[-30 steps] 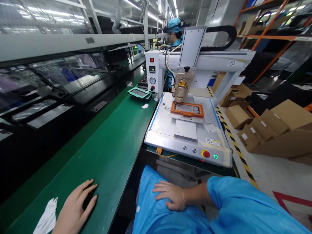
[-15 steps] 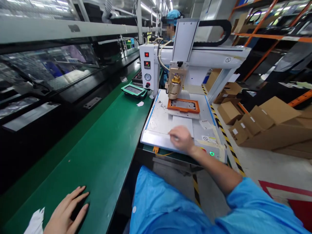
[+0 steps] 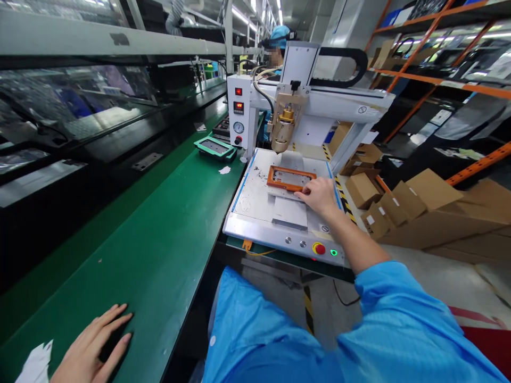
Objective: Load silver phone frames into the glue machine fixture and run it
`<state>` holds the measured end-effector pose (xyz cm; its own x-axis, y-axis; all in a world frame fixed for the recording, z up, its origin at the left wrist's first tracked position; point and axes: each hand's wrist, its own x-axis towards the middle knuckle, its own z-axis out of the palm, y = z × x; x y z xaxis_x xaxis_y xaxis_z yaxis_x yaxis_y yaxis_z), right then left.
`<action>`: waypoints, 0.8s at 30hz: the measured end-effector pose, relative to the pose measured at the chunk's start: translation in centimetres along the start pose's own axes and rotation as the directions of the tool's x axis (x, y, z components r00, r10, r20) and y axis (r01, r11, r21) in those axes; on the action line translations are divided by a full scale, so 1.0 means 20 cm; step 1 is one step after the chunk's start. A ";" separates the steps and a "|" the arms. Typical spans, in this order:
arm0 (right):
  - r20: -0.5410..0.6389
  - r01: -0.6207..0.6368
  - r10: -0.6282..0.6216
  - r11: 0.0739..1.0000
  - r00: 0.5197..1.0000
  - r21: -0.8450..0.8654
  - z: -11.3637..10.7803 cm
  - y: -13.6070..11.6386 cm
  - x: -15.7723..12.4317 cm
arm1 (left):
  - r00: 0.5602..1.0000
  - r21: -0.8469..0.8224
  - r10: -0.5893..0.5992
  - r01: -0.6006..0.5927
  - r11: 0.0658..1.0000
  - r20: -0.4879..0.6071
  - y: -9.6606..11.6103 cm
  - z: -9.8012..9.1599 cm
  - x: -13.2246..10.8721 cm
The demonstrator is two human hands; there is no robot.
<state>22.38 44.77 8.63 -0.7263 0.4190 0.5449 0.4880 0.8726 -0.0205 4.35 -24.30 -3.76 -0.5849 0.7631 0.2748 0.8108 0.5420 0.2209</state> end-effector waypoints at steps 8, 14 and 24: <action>0.102 0.248 -0.238 0.963 0.966 -0.109 -0.09 -0.10 -0.11 | 1.000 0.017 -0.020 0.020 1.000 -0.006 0.04 -0.03 0.01; -0.043 -0.017 0.010 0.985 0.999 -0.171 -0.15 0.01 0.17 | 0.997 0.026 0.026 -0.024 0.999 -0.078 0.09 -0.06 0.05; 0.252 0.096 -0.107 0.994 0.962 0.055 -0.02 0.02 0.18 | 0.995 0.032 -0.034 0.037 0.999 -0.090 0.11 -0.05 0.04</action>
<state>20.13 46.47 10.81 -0.8726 0.3728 0.3155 0.3884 0.9214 -0.0145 5.59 -22.84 -2.08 -0.6119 0.7091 0.3505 0.7886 0.5812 0.2009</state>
